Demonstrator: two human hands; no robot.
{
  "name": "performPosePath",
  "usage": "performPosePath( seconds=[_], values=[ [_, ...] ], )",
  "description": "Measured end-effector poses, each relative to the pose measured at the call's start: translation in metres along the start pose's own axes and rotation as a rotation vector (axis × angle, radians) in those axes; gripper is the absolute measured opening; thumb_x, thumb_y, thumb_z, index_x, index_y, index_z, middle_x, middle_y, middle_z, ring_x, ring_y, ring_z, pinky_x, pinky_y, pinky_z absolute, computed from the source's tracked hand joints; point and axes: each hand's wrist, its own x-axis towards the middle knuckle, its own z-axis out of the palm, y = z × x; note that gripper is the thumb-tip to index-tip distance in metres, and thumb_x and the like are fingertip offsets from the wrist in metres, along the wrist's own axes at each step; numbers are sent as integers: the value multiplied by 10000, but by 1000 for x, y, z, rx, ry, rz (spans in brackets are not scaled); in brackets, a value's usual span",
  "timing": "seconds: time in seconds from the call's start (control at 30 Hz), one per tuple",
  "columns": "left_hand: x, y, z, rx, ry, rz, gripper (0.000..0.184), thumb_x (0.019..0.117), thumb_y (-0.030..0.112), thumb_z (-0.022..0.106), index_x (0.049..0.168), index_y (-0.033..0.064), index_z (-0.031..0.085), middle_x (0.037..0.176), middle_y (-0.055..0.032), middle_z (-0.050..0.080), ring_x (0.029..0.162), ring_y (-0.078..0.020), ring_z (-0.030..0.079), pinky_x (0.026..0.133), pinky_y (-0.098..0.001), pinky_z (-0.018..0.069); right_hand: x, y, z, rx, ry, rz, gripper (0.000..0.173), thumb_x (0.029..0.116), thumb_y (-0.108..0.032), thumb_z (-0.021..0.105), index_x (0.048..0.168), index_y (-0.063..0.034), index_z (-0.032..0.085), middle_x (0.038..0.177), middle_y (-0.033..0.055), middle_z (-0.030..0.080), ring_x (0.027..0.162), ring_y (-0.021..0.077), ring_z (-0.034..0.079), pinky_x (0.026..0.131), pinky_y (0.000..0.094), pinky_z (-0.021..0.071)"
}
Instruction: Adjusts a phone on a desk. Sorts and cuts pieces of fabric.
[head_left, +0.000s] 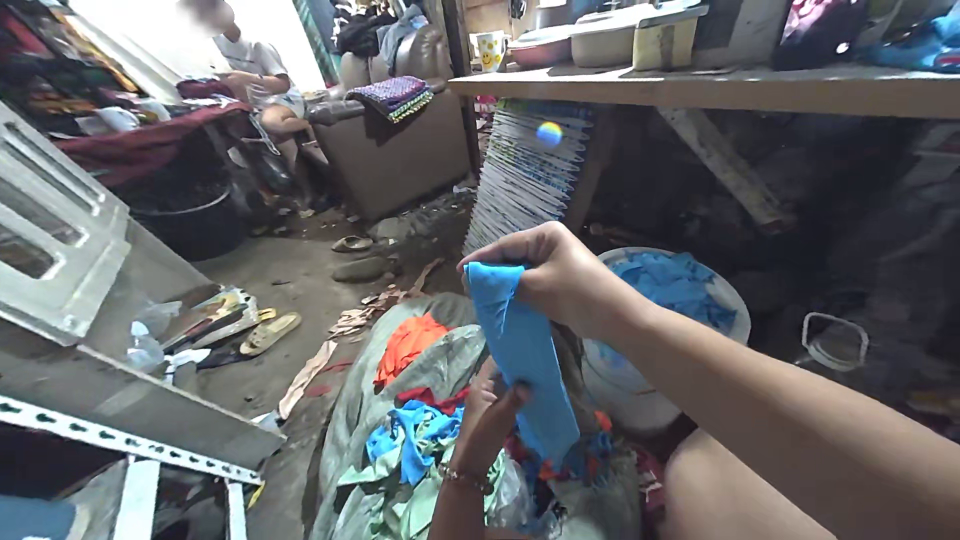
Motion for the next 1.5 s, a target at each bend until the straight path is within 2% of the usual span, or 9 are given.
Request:
performPosePath(
  seconds=[0.23, 0.37, 0.57, 0.8, 1.03, 1.17, 1.23, 1.3, 1.5],
  values=[
    [-10, -15, -14, 238, 94, 0, 475, 898, 233, 739, 1254, -36, 577, 1100, -3, 699, 1008, -44, 677, 888, -245, 577, 1, -13, -20, 2, 155, -63, 174, 923, 31, 657, 1039, -25, 774, 868, 29, 750, 743, 36, 693, 676, 221, 589],
    [-9, -14, -18, 174, 101, -46, 657, 863, 224, 784, 1371, -56, 476, 1284, -99, 628, 1064, -144, 681, 893, -320, 597, 4, -19, -26, 68, 210, -92, 190, 925, 69, 624, 1041, 0, 758, 868, 43, 745, 737, 39, 689, 671, 206, 586],
    [-4, -10, -5, -90, -1, -193, 884, 818, 122, 808, 1475, -21, 233, 1171, -53, 697, 995, -143, 718, 847, -335, 614, -4, -26, -20, 52, 163, -135, 183, 921, 64, 642, 1044, 3, 763, 855, 36, 744, 722, 26, 685, 656, 196, 586],
    [3, -20, 5, -164, -87, -213, 833, 772, 216, 885, 1405, -11, 394, 1135, -44, 728, 963, -142, 728, 811, -320, 619, -10, -36, -19, 67, 134, -196, 211, 918, 85, 614, 1058, 11, 755, 869, 35, 745, 743, 23, 688, 675, 196, 591],
    [0, -28, 3, -4, -115, -142, 291, 828, 154, 823, 1078, 50, 717, 973, 9, 755, 882, -77, 717, 809, -270, 604, -12, -41, -28, 89, 151, -223, 208, 920, 95, 597, 1049, 25, 744, 862, 36, 739, 742, 23, 686, 675, 189, 589],
    [1, -33, 3, 187, -133, -108, 456, 811, 355, 822, 1100, 17, 720, 1285, -71, 562, 1142, -55, 580, 919, -216, 534, -14, -43, -28, 109, 134, -230, 219, 909, 110, 590, 1039, 26, 745, 869, 31, 742, 750, 19, 688, 683, 184, 588],
    [0, -32, 2, 184, -190, -107, 848, 811, 482, 814, 1351, -93, 502, 1422, -133, 491, 1238, -71, 551, 990, -243, 515, -15, -43, -27, 123, 117, -228, 234, 902, 119, 581, 1043, 27, 744, 874, 36, 742, 752, 20, 686, 684, 182, 585],
    [-3, -26, 6, 111, -216, -136, 1044, 803, 457, 835, 1463, -115, 264, 1330, -67, 585, 1172, -45, 609, 999, -252, 531, -15, -43, -27, 119, 98, -218, 226, 909, 115, 592, 1050, 27, 745, 882, 37, 743, 763, 23, 690, 695, 187, 589],
    [-9, -25, 7, -67, -166, -65, 611, 808, 511, 796, 1258, 156, 584, 1084, 135, 718, 1016, 11, 675, 914, -238, 568, -12, -44, -27, 86, 71, -194, 211, 904, 96, 612, 1041, 18, 751, 864, 28, 740, 742, 15, 683, 673, 182, 584]
  ],
)
